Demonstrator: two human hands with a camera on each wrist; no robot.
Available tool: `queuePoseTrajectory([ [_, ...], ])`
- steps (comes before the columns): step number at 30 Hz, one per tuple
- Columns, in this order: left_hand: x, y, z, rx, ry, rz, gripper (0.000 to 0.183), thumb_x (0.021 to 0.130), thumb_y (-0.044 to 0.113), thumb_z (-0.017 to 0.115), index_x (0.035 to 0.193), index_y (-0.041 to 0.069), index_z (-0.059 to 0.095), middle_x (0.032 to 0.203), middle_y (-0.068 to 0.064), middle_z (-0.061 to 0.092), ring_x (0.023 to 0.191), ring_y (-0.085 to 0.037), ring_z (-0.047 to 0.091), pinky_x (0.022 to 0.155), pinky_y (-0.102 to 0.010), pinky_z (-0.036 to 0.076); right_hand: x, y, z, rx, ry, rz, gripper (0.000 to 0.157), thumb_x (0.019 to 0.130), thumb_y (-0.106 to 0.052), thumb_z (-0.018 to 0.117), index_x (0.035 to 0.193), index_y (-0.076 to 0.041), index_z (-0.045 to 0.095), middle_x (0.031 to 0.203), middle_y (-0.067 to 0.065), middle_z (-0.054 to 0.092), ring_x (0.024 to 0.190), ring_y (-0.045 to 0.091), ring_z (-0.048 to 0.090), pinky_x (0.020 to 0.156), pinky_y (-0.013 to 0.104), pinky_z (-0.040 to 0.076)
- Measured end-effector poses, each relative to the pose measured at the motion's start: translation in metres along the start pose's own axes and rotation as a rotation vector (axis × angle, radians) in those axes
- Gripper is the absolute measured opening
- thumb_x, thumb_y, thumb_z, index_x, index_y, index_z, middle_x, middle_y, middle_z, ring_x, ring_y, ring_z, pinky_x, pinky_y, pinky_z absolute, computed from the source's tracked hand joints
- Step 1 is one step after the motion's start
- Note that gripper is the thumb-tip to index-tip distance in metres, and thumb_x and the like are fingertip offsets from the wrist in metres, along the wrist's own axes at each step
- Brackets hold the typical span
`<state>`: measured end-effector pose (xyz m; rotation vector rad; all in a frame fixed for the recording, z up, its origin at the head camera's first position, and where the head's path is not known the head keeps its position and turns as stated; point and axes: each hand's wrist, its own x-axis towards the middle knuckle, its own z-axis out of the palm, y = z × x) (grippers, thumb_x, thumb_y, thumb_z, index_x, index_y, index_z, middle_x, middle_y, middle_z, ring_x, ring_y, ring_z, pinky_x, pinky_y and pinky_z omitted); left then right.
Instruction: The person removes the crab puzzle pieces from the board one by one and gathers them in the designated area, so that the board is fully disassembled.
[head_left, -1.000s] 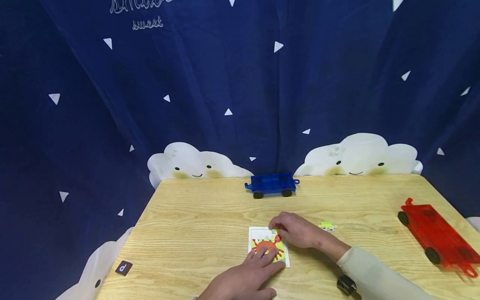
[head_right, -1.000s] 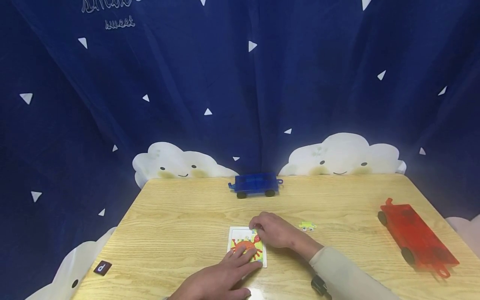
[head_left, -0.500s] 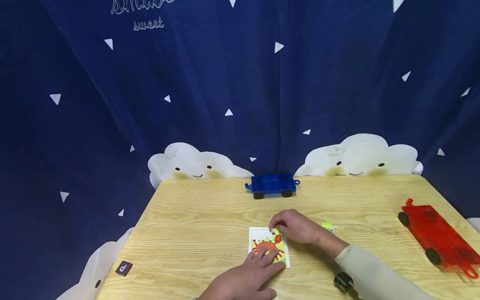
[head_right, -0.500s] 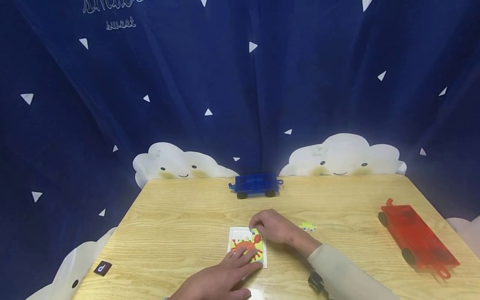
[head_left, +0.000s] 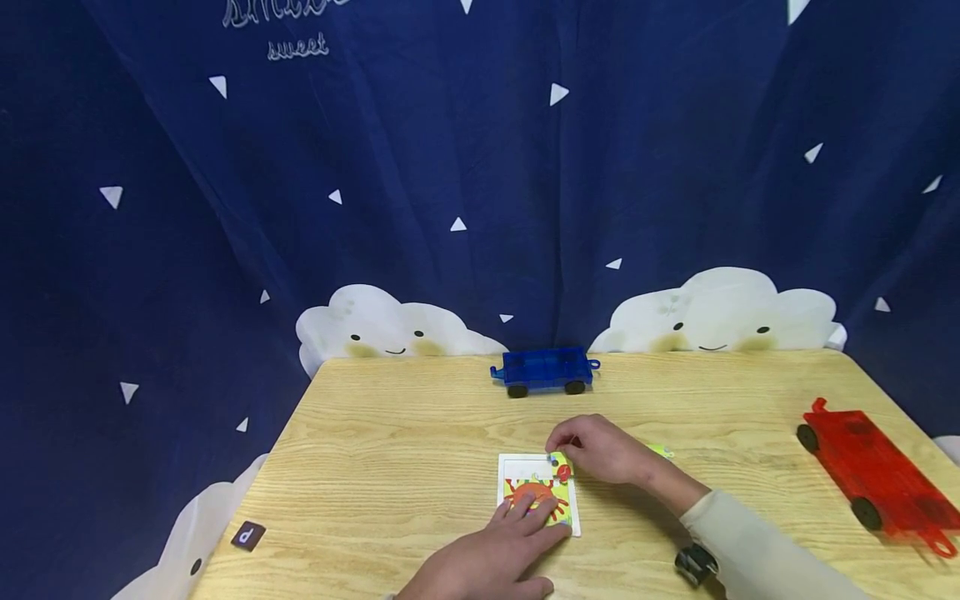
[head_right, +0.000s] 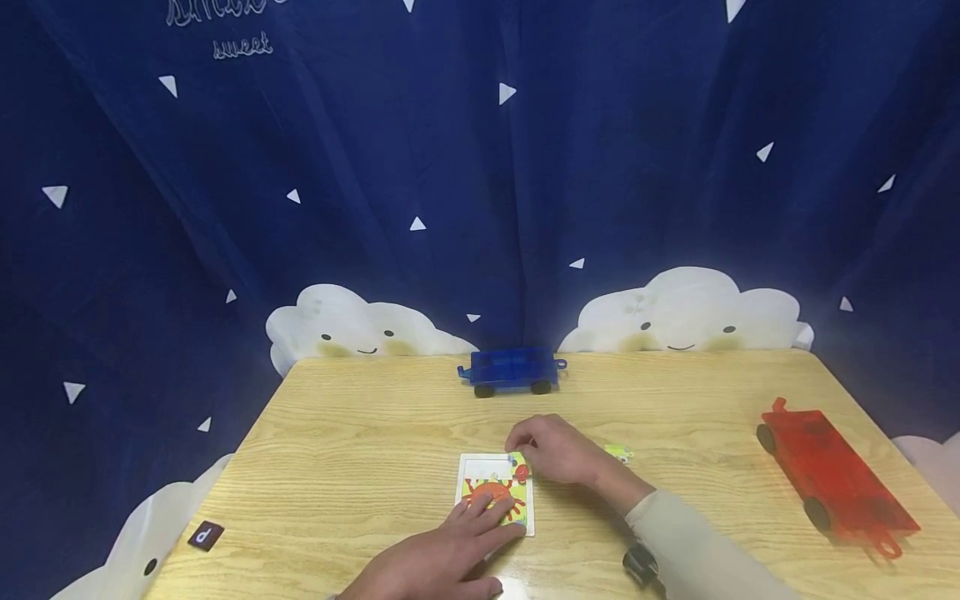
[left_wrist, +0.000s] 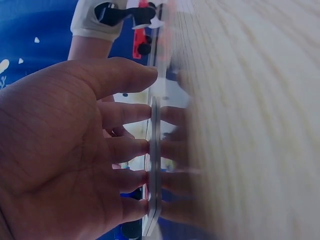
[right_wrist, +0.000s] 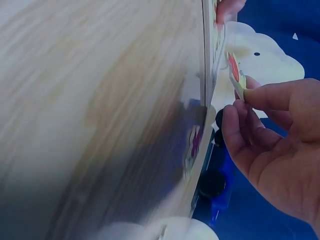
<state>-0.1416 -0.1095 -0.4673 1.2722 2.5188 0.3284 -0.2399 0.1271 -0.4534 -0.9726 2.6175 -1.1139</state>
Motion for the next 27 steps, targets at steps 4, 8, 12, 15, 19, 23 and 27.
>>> queuePoseTrajectory([
  [4, 0.0, 0.0, 0.001, -0.025, -0.009, -0.022, 0.059, 0.103, 0.039, 0.056, 0.157, 0.022, 0.042, 0.167, -0.003, 0.026, 0.155, -0.028, 0.015, 0.118, -0.051, 0.028, -0.01, 0.003, -0.011, 0.04, -0.012, 0.036, 0.02, 0.1, 0.003, 0.058, 0.102, -0.007, 0.075, 0.092, -0.002, 0.07, 0.074, 0.009, 0.058, 0.068, 0.029, 0.05],
  [8, 0.0, 0.001, 0.0, -0.036, -0.021, -0.037, 0.059, 0.102, 0.039, 0.056, 0.158, 0.023, 0.041, 0.168, -0.002, 0.024, 0.155, -0.029, 0.015, 0.118, -0.05, 0.027, -0.021, 0.011, -0.024, 0.043, 0.0, 0.06, 0.021, 0.101, 0.004, 0.057, 0.103, -0.006, 0.075, 0.093, 0.0, 0.069, 0.07, 0.01, 0.057, 0.064, 0.029, 0.05],
  [12, 0.0, 0.002, -0.001, -0.044, -0.028, -0.04, 0.059, 0.103, 0.039, 0.056, 0.158, 0.023, 0.041, 0.168, -0.001, 0.023, 0.155, -0.029, 0.014, 0.118, -0.05, 0.027, -0.033, 0.02, -0.039, 0.021, 0.019, 0.053, 0.023, 0.1, 0.005, 0.056, 0.104, -0.008, 0.075, 0.098, -0.001, 0.071, 0.082, 0.011, 0.058, 0.073, 0.03, 0.051],
  [15, 0.0, 0.002, 0.0, -0.047, -0.033, -0.033, 0.059, 0.104, 0.039, 0.056, 0.158, 0.022, 0.04, 0.168, -0.001, 0.023, 0.155, -0.026, 0.013, 0.119, -0.051, 0.026, -0.043, 0.027, -0.05, 0.009, 0.033, 0.067, 0.023, 0.1, 0.005, 0.056, 0.105, -0.008, 0.075, 0.098, -0.002, 0.07, 0.08, 0.011, 0.057, 0.071, 0.029, 0.05],
  [19, 0.0, 0.001, 0.0, -0.049, -0.035, -0.028, 0.06, 0.104, 0.039, 0.056, 0.159, 0.022, 0.039, 0.169, -0.002, 0.022, 0.155, -0.026, 0.013, 0.119, -0.051, 0.025, -0.053, 0.036, -0.063, -0.017, 0.048, 0.102, 0.021, 0.099, 0.004, 0.057, 0.104, -0.007, 0.075, 0.096, -0.002, 0.069, 0.076, 0.011, 0.054, 0.066, 0.029, 0.048],
  [23, 0.0, 0.002, 0.0, -0.034, -0.014, -0.022, 0.059, 0.103, 0.037, 0.056, 0.158, 0.021, 0.04, 0.168, -0.003, 0.023, 0.155, -0.029, 0.014, 0.118, -0.052, 0.026, -0.065, 0.045, -0.074, -0.043, 0.051, 0.12, 0.02, 0.099, 0.004, 0.058, 0.103, -0.007, 0.074, 0.097, -0.003, 0.069, 0.079, 0.01, 0.056, 0.068, 0.029, 0.049],
  [27, -0.002, 0.003, 0.0, -0.016, 0.012, -0.012, 0.058, 0.103, 0.034, 0.056, 0.158, 0.019, 0.041, 0.168, -0.006, 0.024, 0.155, -0.032, 0.014, 0.118, -0.053, 0.026, -0.076, 0.053, -0.083, -0.064, 0.056, 0.136, 0.019, 0.099, 0.004, 0.059, 0.103, -0.007, 0.074, 0.097, -0.002, 0.069, 0.081, 0.011, 0.058, 0.069, 0.029, 0.05],
])
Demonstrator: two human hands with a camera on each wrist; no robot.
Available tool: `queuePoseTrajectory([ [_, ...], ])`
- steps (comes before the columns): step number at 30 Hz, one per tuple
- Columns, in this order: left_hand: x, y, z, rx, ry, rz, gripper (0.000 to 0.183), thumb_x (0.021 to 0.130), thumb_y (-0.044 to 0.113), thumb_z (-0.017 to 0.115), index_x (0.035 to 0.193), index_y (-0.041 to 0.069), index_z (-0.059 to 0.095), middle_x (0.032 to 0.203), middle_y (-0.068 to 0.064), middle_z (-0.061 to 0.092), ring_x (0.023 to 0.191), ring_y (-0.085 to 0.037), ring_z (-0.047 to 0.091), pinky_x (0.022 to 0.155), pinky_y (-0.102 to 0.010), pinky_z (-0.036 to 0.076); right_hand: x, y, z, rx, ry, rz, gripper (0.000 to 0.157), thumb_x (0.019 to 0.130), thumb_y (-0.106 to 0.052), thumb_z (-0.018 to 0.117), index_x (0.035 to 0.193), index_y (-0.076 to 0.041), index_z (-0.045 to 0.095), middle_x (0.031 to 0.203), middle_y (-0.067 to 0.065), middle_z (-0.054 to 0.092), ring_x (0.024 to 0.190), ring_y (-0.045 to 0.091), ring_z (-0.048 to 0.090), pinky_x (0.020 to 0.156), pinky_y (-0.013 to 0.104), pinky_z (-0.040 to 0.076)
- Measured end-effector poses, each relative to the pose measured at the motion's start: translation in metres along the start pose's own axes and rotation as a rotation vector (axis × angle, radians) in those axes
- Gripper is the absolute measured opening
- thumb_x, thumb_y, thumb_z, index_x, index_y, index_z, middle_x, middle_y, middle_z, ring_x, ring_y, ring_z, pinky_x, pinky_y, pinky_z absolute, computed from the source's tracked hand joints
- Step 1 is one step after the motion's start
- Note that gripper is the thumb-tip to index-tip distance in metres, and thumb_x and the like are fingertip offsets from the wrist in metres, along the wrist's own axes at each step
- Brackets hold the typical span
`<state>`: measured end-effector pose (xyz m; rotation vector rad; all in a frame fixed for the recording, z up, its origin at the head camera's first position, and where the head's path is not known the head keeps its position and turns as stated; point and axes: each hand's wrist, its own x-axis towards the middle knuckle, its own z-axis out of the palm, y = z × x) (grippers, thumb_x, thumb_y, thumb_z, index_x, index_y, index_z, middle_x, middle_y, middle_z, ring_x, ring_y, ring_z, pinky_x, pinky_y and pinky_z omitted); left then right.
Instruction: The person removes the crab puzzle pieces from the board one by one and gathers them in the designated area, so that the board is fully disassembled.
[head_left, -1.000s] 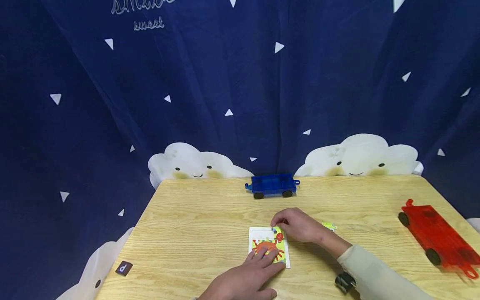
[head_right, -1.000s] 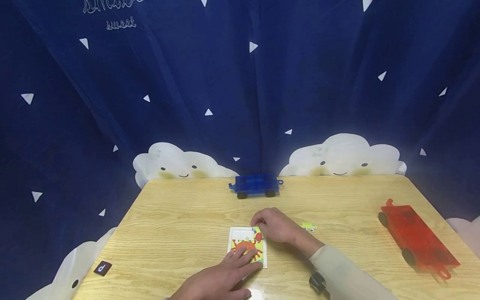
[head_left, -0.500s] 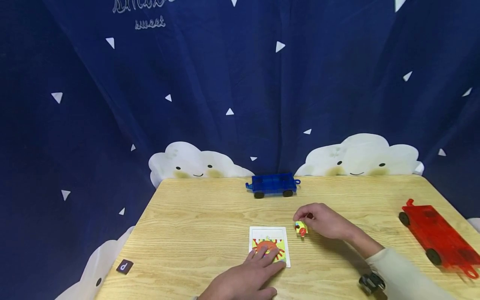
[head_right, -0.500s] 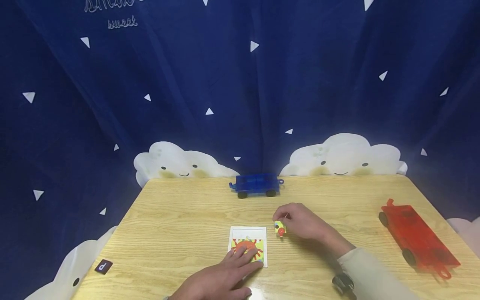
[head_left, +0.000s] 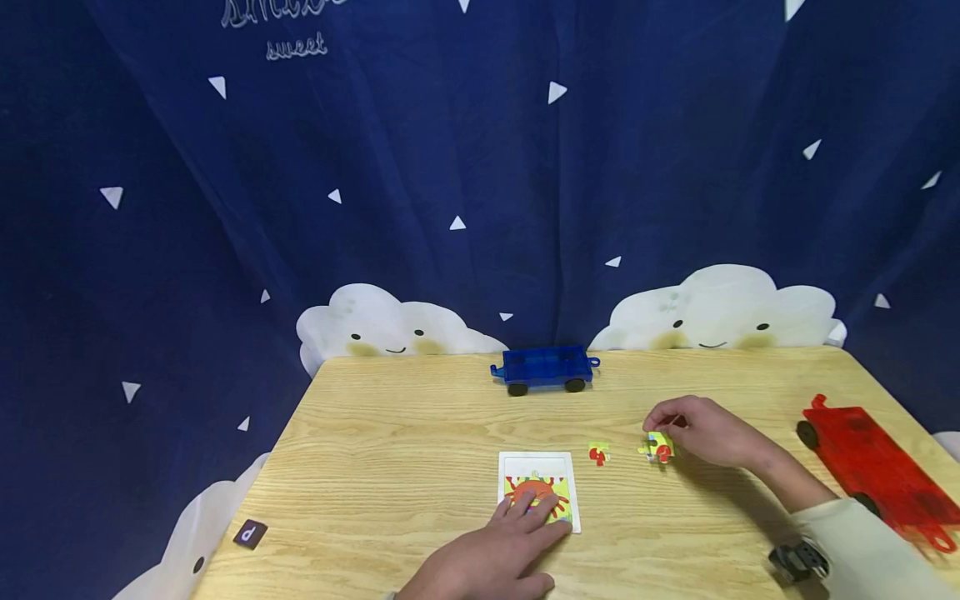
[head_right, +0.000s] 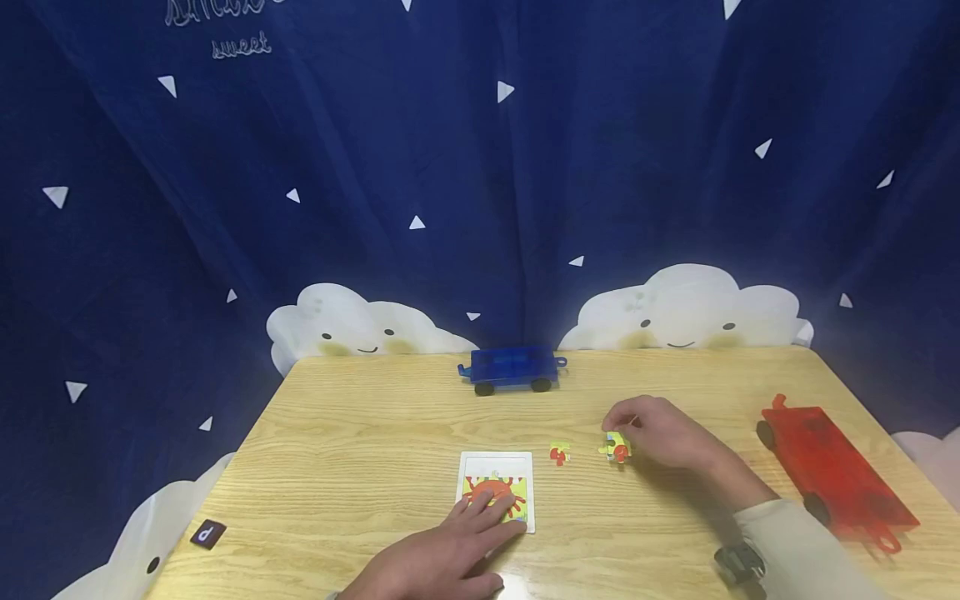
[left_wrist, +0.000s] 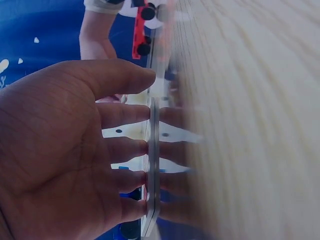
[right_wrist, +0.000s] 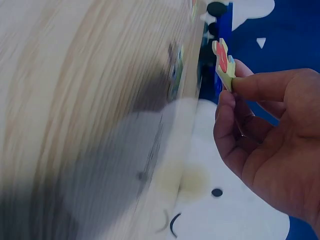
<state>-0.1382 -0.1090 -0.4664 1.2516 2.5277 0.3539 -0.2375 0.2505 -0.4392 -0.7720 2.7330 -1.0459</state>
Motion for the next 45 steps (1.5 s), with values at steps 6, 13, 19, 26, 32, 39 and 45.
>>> queuePoseTrajectory([
  [6, 0.0, -0.001, 0.0, 0.0, 0.002, -0.001, 0.058, 0.104, 0.034, 0.055, 0.158, 0.019, 0.041, 0.168, -0.005, 0.023, 0.155, -0.031, 0.012, 0.118, -0.053, 0.026, -0.009, 0.015, -0.009, -0.051, 0.001, 0.035, 0.018, 0.098, 0.005, 0.061, 0.097, -0.008, 0.073, 0.095, -0.003, 0.069, 0.082, 0.01, 0.057, 0.07, 0.029, 0.05],
  [13, 0.001, -0.001, 0.0, -0.019, -0.017, -0.009, 0.059, 0.104, 0.036, 0.055, 0.158, 0.02, 0.04, 0.169, -0.004, 0.022, 0.155, -0.031, 0.011, 0.118, -0.052, 0.026, -0.012, 0.034, -0.014, -0.071, -0.023, 0.123, 0.021, 0.096, 0.006, 0.061, 0.093, -0.011, 0.072, 0.091, -0.004, 0.066, 0.082, 0.014, 0.053, 0.071, 0.029, 0.047],
  [19, 0.002, -0.002, -0.002, -0.017, -0.035, 0.001, 0.059, 0.104, 0.036, 0.055, 0.159, 0.02, 0.039, 0.169, -0.003, 0.022, 0.155, -0.027, 0.012, 0.119, -0.052, 0.025, -0.016, 0.042, -0.02, -0.094, -0.03, 0.157, 0.021, 0.095, 0.008, 0.06, 0.091, -0.009, 0.072, 0.09, -0.002, 0.067, 0.082, 0.016, 0.054, 0.072, 0.032, 0.048],
  [26, 0.002, -0.003, -0.001, 0.011, -0.011, 0.024, 0.058, 0.104, 0.035, 0.056, 0.157, 0.02, 0.041, 0.167, -0.002, 0.025, 0.155, -0.026, 0.014, 0.118, -0.052, 0.026, -0.017, 0.047, -0.021, -0.103, -0.029, 0.193, 0.02, 0.095, 0.008, 0.06, 0.09, -0.007, 0.071, 0.088, -0.001, 0.066, 0.081, 0.017, 0.053, 0.071, 0.032, 0.047],
  [32, 0.002, -0.003, 0.0, 0.002, -0.006, 0.026, 0.057, 0.103, 0.035, 0.056, 0.156, 0.022, 0.041, 0.166, -0.001, 0.025, 0.155, -0.028, 0.014, 0.118, -0.052, 0.028, -0.017, 0.048, -0.02, -0.09, -0.028, 0.217, 0.02, 0.094, 0.008, 0.06, 0.09, -0.007, 0.07, 0.087, 0.0, 0.065, 0.082, 0.018, 0.053, 0.072, 0.033, 0.047],
  [39, 0.002, -0.003, 0.0, -0.008, -0.013, 0.019, 0.057, 0.103, 0.034, 0.056, 0.156, 0.022, 0.04, 0.167, -0.002, 0.025, 0.155, -0.029, 0.013, 0.117, -0.053, 0.028, -0.018, 0.05, -0.017, -0.097, -0.027, 0.236, 0.02, 0.095, 0.009, 0.059, 0.091, -0.008, 0.07, 0.089, 0.0, 0.065, 0.083, 0.019, 0.054, 0.073, 0.035, 0.048],
  [45, 0.002, -0.003, 0.0, -0.021, -0.029, 0.001, 0.058, 0.103, 0.035, 0.057, 0.157, 0.023, 0.04, 0.168, -0.001, 0.023, 0.155, -0.029, 0.011, 0.117, -0.053, 0.028, -0.018, 0.05, -0.017, -0.099, -0.022, 0.245, 0.018, 0.096, 0.008, 0.06, 0.094, -0.007, 0.07, 0.09, 0.0, 0.064, 0.084, 0.02, 0.054, 0.073, 0.036, 0.049],
])
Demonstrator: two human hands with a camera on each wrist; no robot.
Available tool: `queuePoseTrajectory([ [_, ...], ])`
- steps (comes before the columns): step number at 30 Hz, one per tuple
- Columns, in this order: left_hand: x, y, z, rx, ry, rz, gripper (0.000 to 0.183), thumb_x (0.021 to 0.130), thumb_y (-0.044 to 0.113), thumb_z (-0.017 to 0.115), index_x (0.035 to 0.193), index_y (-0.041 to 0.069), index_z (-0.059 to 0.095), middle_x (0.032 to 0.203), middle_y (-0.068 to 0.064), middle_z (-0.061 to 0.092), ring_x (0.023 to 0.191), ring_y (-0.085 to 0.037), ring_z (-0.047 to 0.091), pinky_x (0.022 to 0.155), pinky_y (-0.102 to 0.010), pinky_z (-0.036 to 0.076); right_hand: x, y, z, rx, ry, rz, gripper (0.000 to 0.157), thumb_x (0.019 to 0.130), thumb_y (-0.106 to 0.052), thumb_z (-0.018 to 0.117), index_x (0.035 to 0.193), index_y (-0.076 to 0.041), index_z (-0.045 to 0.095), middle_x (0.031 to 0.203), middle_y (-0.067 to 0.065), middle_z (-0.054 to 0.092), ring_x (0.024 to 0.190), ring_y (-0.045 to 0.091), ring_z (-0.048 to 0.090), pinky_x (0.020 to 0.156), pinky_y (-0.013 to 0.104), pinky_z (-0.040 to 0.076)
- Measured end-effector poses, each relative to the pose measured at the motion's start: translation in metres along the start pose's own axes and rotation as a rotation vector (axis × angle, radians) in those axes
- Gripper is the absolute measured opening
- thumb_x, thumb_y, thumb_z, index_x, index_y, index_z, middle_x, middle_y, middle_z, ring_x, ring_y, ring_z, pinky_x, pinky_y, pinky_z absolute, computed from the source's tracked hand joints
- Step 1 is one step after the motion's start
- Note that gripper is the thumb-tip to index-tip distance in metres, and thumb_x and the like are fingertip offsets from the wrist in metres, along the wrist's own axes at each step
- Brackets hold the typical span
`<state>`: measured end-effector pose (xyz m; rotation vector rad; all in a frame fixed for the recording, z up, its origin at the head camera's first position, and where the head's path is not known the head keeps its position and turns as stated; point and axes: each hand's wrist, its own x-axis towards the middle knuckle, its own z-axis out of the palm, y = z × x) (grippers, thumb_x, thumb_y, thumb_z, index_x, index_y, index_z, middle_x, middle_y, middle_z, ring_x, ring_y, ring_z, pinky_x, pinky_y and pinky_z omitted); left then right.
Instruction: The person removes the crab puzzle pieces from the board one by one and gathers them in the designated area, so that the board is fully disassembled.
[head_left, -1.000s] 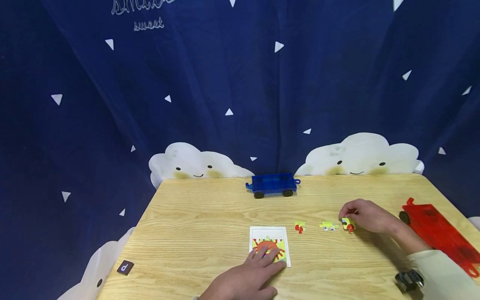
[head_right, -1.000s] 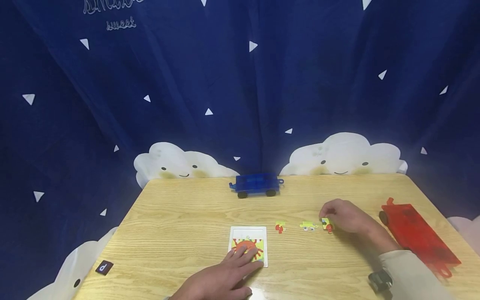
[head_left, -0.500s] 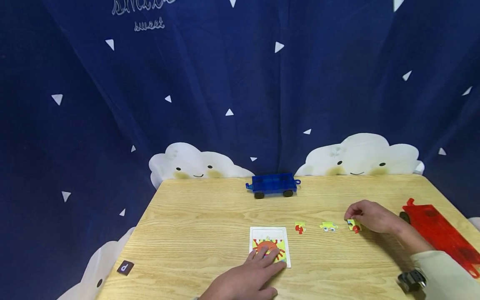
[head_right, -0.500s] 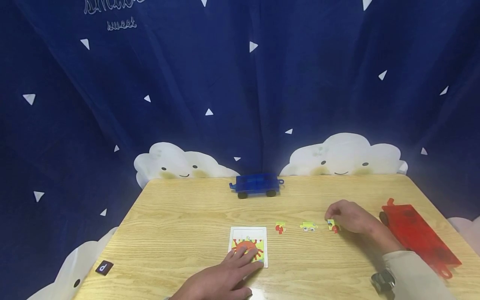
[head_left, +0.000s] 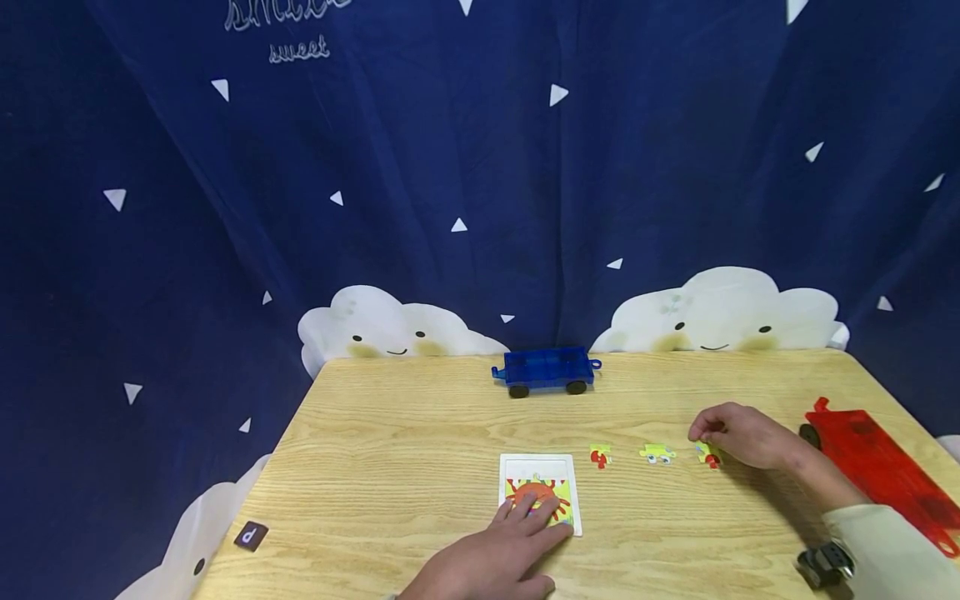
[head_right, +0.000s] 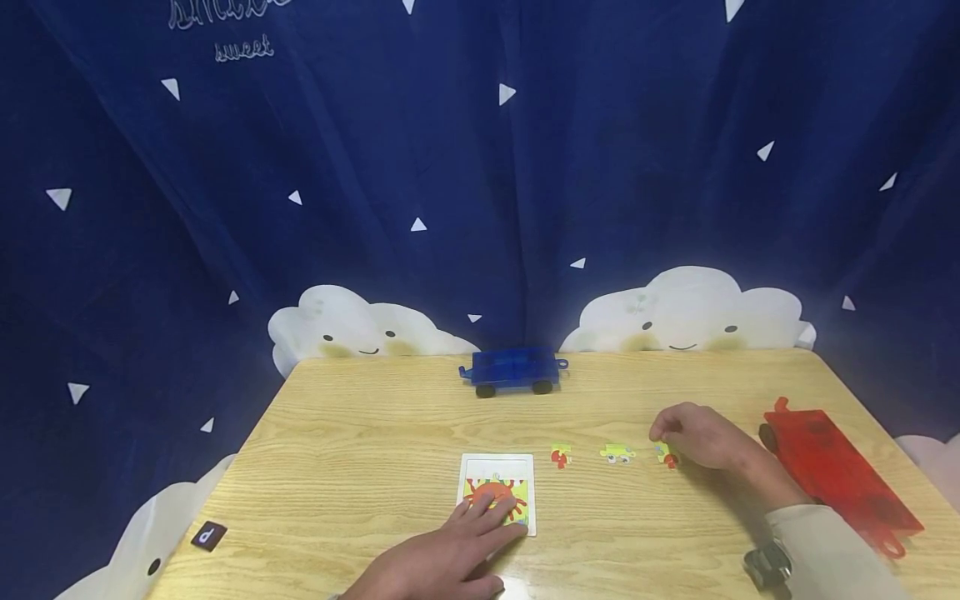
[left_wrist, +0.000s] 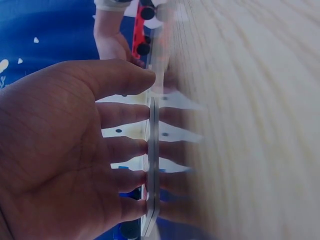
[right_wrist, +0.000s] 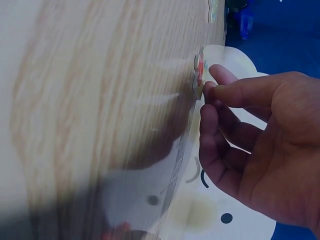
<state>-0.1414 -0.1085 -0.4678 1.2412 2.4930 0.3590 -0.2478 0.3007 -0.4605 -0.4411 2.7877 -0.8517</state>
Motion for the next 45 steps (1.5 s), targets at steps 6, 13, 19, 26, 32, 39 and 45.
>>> queuePoseTrajectory([
  [6, 0.001, 0.0, 0.002, 0.036, 0.03, 0.02, 0.057, 0.102, 0.033, 0.057, 0.155, 0.021, 0.042, 0.166, -0.001, 0.027, 0.154, -0.026, 0.016, 0.116, -0.054, 0.03, -0.001, 0.001, 0.0, 0.002, 0.003, -0.005, 0.016, 0.097, 0.006, 0.061, 0.095, -0.007, 0.07, 0.09, -0.001, 0.064, 0.083, 0.019, 0.053, 0.071, 0.032, 0.048],
  [13, 0.0, 0.002, 0.002, 0.056, 0.032, 0.007, 0.059, 0.102, 0.034, 0.056, 0.157, 0.02, 0.041, 0.167, -0.003, 0.026, 0.155, -0.027, 0.015, 0.117, -0.053, 0.028, -0.005, -0.025, 0.005, 0.072, 0.018, -0.093, 0.014, 0.099, 0.001, 0.061, 0.099, -0.009, 0.071, 0.091, 0.001, 0.065, 0.075, 0.014, 0.052, 0.062, 0.028, 0.046],
  [19, -0.001, 0.003, 0.001, 0.037, 0.011, -0.011, 0.061, 0.104, 0.038, 0.054, 0.16, 0.02, 0.038, 0.169, -0.003, 0.022, 0.155, -0.029, 0.011, 0.118, -0.052, 0.026, 0.002, -0.068, 0.023, 0.123, 0.018, -0.239, 0.011, 0.101, -0.005, 0.062, 0.101, -0.009, 0.072, 0.092, 0.001, 0.067, 0.075, 0.012, 0.058, 0.064, 0.028, 0.049],
  [26, 0.0, 0.006, 0.0, 0.058, -0.01, -0.044, 0.062, 0.104, 0.045, 0.054, 0.159, 0.021, 0.04, 0.168, -0.003, 0.024, 0.153, -0.018, 0.02, 0.118, -0.053, 0.026, 0.021, -0.107, 0.055, 0.241, -0.068, -0.338, 0.013, 0.103, -0.007, 0.06, 0.103, -0.009, 0.073, 0.093, 0.004, 0.07, 0.078, 0.02, 0.064, 0.069, 0.029, 0.051],
  [32, -0.002, 0.007, 0.0, 0.092, 0.018, -0.032, 0.06, 0.103, 0.043, 0.056, 0.157, 0.018, 0.043, 0.166, -0.005, 0.029, 0.152, -0.016, 0.022, 0.116, -0.055, 0.029, 0.043, -0.134, 0.083, 0.29, -0.146, -0.382, 0.013, 0.103, -0.008, 0.061, 0.106, -0.009, 0.074, 0.097, 0.004, 0.071, 0.079, 0.015, 0.06, 0.07, 0.028, 0.049],
  [39, -0.004, 0.006, 0.0, 0.108, 0.036, -0.02, 0.061, 0.103, 0.041, 0.057, 0.157, 0.017, 0.043, 0.166, -0.007, 0.029, 0.153, -0.016, 0.021, 0.116, -0.054, 0.03, 0.064, -0.156, 0.107, 0.374, -0.278, -0.356, 0.018, 0.103, -0.004, 0.057, 0.107, -0.006, 0.074, 0.093, 0.008, 0.071, 0.075, 0.024, 0.063, 0.064, 0.027, 0.053],
  [45, -0.003, 0.004, 0.0, 0.059, 0.014, -0.022, 0.061, 0.103, 0.041, 0.057, 0.158, 0.018, 0.042, 0.166, -0.006, 0.027, 0.153, -0.015, 0.02, 0.116, -0.054, 0.03, 0.072, -0.166, 0.115, 0.39, -0.316, -0.389, 0.021, 0.1, 0.001, 0.055, 0.108, -0.004, 0.074, 0.095, 0.008, 0.071, 0.071, 0.019, 0.059, 0.064, 0.024, 0.049],
])
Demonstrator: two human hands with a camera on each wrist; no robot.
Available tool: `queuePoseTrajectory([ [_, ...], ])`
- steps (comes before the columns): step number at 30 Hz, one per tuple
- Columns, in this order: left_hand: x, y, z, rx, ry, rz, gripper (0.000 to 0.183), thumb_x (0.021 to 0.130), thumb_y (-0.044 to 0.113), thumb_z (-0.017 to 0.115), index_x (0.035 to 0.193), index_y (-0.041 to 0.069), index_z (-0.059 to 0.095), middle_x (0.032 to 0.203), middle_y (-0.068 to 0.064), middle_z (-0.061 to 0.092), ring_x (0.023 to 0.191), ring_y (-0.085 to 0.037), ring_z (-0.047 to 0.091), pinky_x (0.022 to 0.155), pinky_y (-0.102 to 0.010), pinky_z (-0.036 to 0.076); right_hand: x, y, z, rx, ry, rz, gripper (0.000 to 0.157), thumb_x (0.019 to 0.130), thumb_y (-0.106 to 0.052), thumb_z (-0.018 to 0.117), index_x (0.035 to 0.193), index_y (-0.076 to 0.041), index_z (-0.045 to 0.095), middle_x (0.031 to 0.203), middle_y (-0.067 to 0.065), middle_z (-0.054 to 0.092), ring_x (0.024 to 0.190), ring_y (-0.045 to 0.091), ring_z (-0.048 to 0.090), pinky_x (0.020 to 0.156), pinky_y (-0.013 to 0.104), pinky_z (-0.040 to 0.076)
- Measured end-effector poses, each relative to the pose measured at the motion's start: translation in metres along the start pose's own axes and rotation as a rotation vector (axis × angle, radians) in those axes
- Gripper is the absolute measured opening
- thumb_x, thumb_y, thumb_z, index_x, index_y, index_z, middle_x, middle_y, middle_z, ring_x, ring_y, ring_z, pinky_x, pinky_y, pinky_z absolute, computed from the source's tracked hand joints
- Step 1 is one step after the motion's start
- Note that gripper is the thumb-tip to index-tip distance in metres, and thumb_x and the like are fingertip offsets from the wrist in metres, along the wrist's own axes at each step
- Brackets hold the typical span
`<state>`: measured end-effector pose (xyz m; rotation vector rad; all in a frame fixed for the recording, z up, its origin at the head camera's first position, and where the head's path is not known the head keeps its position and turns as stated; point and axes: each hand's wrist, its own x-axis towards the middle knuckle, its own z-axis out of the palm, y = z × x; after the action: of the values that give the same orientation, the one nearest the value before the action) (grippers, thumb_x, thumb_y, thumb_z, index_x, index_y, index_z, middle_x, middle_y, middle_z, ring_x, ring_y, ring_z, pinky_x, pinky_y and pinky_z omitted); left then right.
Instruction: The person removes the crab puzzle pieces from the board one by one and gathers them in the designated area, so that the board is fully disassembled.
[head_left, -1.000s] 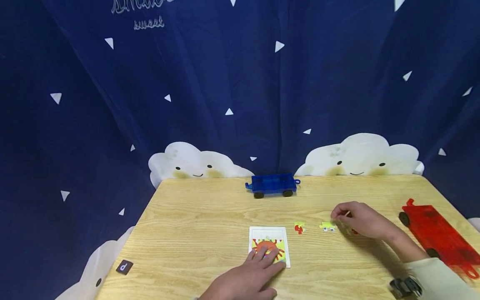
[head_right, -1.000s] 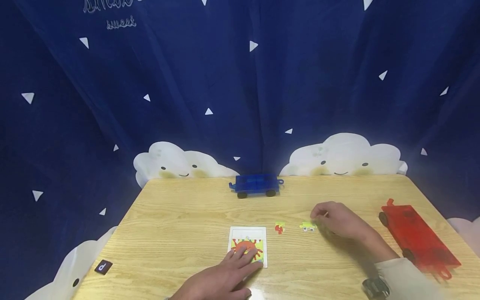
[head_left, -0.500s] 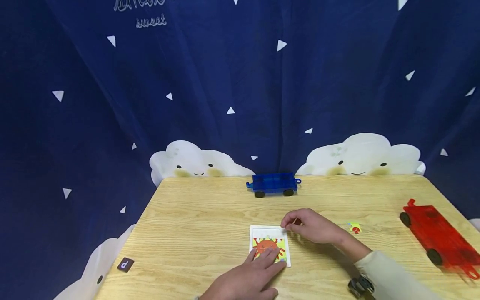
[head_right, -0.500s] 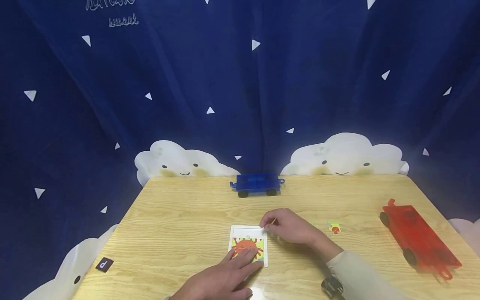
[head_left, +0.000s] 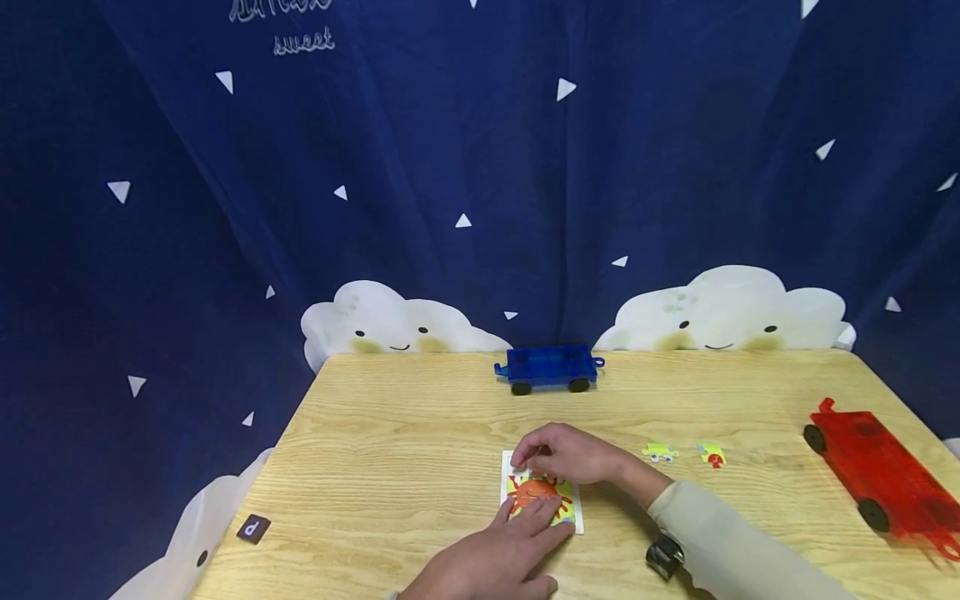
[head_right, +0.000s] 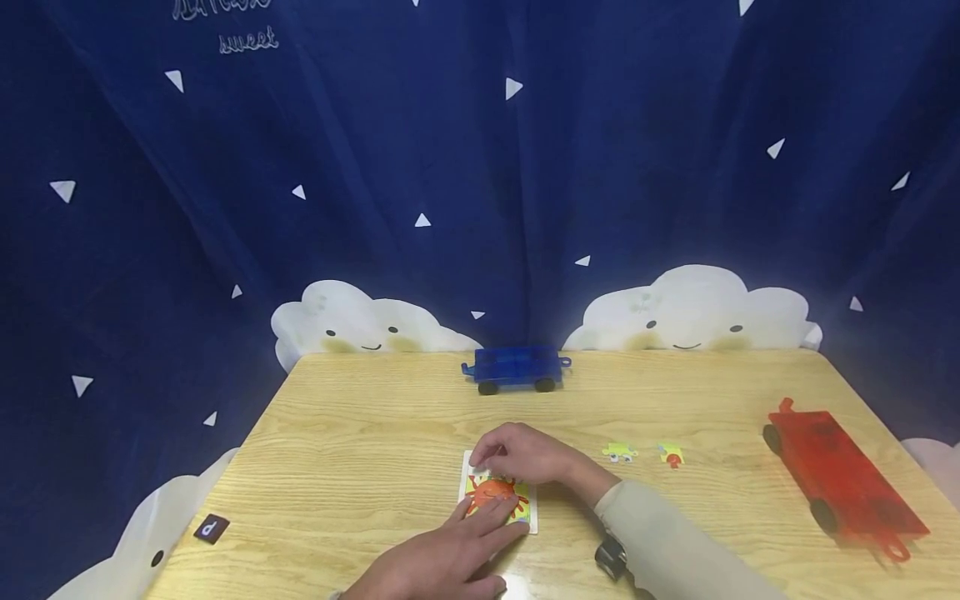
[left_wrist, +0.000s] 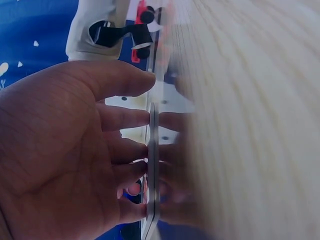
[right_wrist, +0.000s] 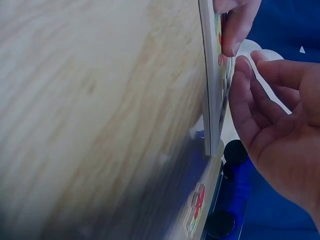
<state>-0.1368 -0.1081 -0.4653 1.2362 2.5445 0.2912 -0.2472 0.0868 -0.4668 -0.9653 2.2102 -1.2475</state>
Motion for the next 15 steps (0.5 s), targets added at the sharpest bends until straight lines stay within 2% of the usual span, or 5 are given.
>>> queuePoseTrajectory([
  [3, 0.0007, -0.0002, 0.0004, 0.008, 0.003, 0.01, 0.06, 0.103, 0.041, 0.057, 0.157, 0.017, 0.042, 0.166, -0.005, 0.028, 0.153, -0.015, 0.019, 0.115, -0.054, 0.031, 0.0005, -0.0016, 0.0009, 0.021, -0.014, 0.007, 0.022, 0.099, 0.003, 0.055, 0.108, -0.003, 0.074, 0.096, 0.008, 0.071, 0.07, 0.016, 0.056, 0.063, 0.023, 0.047],
  [7, 0.0006, 0.0003, 0.0013, 0.074, 0.033, 0.037, 0.059, 0.104, 0.04, 0.058, 0.155, 0.015, 0.044, 0.165, -0.005, 0.029, 0.153, -0.016, 0.02, 0.114, -0.055, 0.033, -0.0006, -0.0022, 0.0014, 0.037, -0.021, 0.021, 0.024, 0.098, 0.005, 0.054, 0.108, -0.003, 0.074, 0.095, 0.009, 0.07, 0.069, 0.014, 0.054, 0.062, 0.022, 0.045],
  [15, 0.0006, -0.0012, 0.0019, 0.071, 0.041, 0.043, 0.059, 0.103, 0.039, 0.059, 0.155, 0.016, 0.043, 0.165, -0.004, 0.029, 0.152, -0.014, 0.02, 0.115, -0.053, 0.032, 0.0001, 0.0006, 0.0031, -0.029, -0.011, 0.008, 0.023, 0.097, 0.003, 0.057, 0.105, -0.007, 0.076, 0.086, 0.003, 0.07, 0.07, 0.011, 0.056, 0.067, 0.023, 0.045],
])
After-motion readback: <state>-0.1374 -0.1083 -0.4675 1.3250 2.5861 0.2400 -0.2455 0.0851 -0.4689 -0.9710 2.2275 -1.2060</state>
